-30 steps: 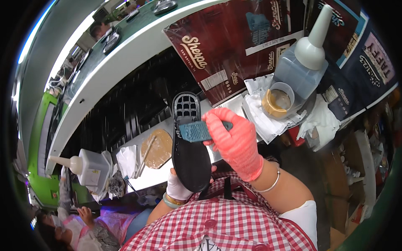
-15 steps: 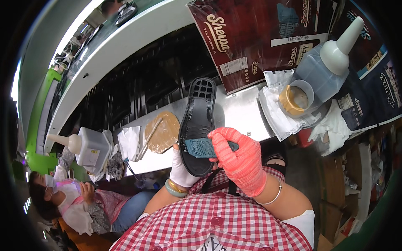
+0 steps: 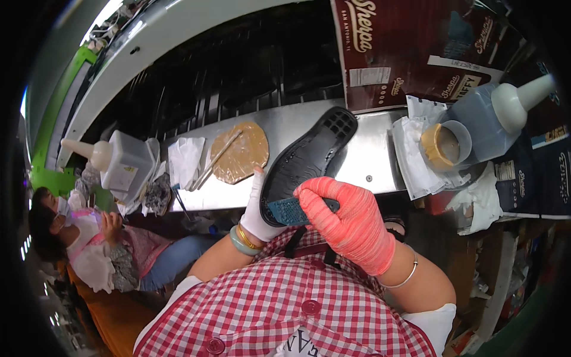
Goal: The person scrubs the soles of black slip-on shoes using a blue scrubbing pad. They repeatedly pick up shoes from a green conveyor belt, scrub the bottom surface, and place them back on the belt. The person wears pink gloves and a red-and-white checkered apron.
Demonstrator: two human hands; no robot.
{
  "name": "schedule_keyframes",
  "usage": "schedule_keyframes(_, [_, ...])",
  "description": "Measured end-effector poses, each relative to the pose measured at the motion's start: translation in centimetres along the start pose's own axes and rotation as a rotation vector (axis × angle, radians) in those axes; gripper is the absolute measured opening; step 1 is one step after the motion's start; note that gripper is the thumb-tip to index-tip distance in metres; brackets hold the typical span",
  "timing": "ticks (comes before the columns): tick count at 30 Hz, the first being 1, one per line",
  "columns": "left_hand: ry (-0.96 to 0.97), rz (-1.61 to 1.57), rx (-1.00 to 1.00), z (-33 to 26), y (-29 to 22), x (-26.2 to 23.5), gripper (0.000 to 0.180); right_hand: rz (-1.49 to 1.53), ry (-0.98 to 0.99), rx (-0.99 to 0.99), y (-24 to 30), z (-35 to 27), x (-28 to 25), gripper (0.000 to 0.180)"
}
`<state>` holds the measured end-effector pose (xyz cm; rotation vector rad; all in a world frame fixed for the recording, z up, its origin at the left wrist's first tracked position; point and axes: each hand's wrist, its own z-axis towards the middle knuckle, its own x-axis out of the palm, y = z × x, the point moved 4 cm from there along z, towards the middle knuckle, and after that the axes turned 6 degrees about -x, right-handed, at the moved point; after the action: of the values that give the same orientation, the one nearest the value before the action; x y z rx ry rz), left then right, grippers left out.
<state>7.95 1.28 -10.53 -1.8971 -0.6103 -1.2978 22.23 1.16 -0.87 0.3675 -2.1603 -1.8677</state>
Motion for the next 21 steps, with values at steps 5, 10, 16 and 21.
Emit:
schedule_keyframes(5, [0.105, -0.165, -0.098, -0.5, -0.2, -0.9, 0.074, -0.097, 0.202, 0.038, 1.1, 2.0, 1.0, 0.024])
schedule_keyframes(10, [-0.114, -0.062, -0.294, -1.1, -1.2, -2.4, 0.071, -0.128, 0.34, 0.17, 1.5, 4.5, 2.2, 0.027])
schedule_keyframes(16, [0.242, 0.72, -0.095, 0.3, -4.4, -4.7, 0.059, -0.125, 0.401, 0.172, 0.1, 7.6, 3.7, 0.031])
schedule_keyframes(21, [0.044, 0.81, -0.23, -0.3, -6.6, -5.1, 0.065, -0.145, 0.392, 0.178, -0.8, 9.2, 3.5, 0.027])
